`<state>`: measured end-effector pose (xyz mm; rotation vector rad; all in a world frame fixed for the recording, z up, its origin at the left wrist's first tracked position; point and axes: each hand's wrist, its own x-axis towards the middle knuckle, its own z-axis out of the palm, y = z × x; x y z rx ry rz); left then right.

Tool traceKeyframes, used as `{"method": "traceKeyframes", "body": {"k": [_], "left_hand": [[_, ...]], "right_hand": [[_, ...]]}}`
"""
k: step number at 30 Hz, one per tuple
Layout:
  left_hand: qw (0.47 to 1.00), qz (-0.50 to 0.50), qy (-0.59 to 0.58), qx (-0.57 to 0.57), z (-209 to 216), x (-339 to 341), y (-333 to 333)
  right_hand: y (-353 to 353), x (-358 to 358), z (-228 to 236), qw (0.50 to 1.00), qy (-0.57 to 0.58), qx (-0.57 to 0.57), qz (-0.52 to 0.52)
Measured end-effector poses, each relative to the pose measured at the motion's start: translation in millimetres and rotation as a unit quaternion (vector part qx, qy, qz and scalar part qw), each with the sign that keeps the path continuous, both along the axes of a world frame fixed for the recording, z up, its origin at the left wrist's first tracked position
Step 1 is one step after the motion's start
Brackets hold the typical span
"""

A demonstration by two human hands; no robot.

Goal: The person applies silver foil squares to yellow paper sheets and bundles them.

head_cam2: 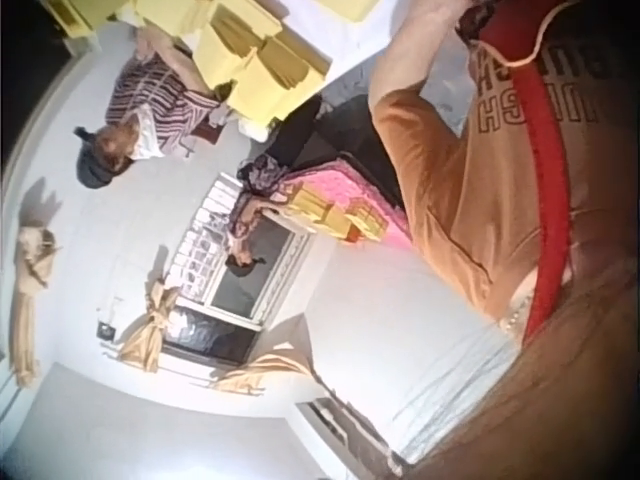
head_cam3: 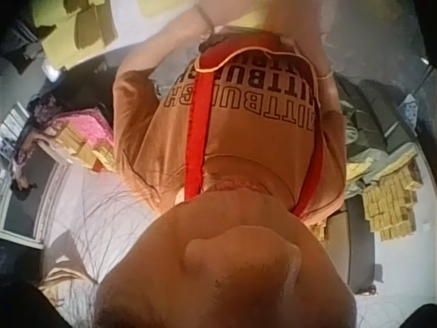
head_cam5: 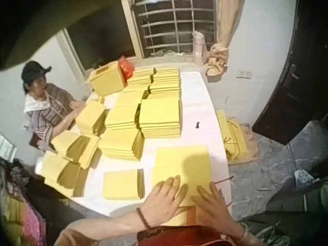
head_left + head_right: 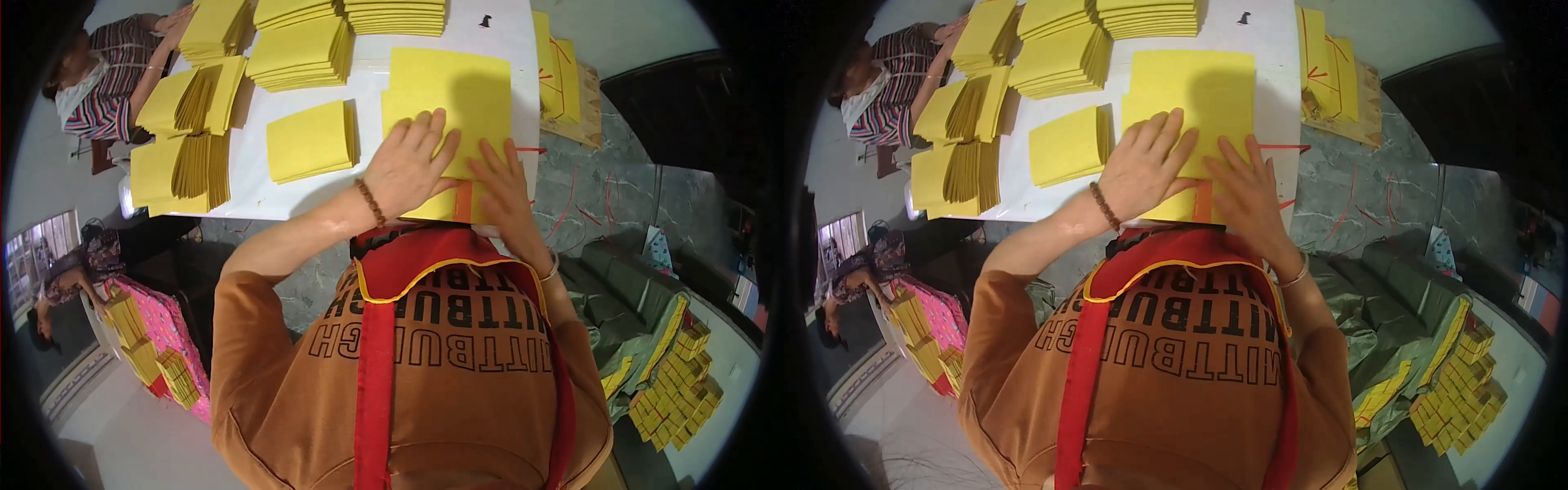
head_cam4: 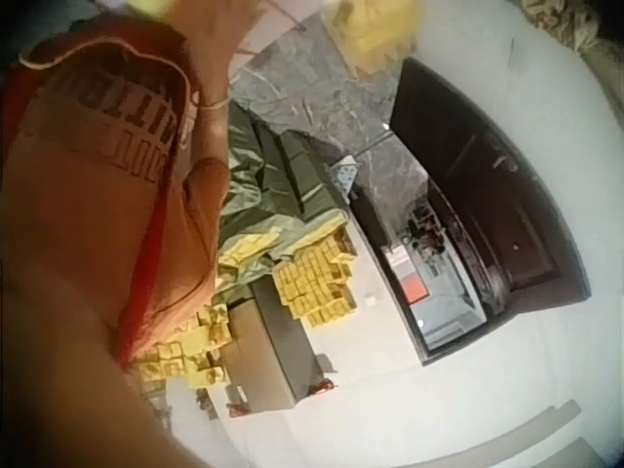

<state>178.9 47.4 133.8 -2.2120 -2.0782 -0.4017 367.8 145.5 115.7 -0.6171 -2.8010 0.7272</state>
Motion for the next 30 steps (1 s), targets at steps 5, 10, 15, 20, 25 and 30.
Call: {"method": "traceKeyframes", "body": {"k": [5, 10, 15, 20, 25, 30], "left_hand": [[0.977, 0.006, 0.207, 0.05, -6.7, 14.7, 8.0], [0.981, 0.018, -0.098, 0.169, 30.3, -35.7, -16.3], [0.98, 0.144, 0.001, 0.134, -18.4, -115.3, -101.1], [0.991, 0.13, 0.021, 0.009, -95.4, -127.1, -131.0], [0.987, 0.151, 0.055, -0.019, -94.6, -128.4, -125.5], [0.983, 0.164, 0.03, -0.075, -114.6, -118.2, -128.9]], "right_hand": [[15.7, -1.8, -4.9, 0.821, 0.318, -0.437, -0.186], [17.6, -1.8, -0.3, 0.788, 0.393, -0.416, -0.226], [19.1, 6.6, -12.7, 0.788, 0.369, -0.433, -0.235], [13.2, -2.4, -10.2, 0.865, 0.291, -0.347, -0.216], [11.8, -3.7, -11.8, 0.883, 0.274, -0.317, -0.212], [9.8, -2.5, -12.7, 0.883, 0.266, -0.322, -0.216]]}}
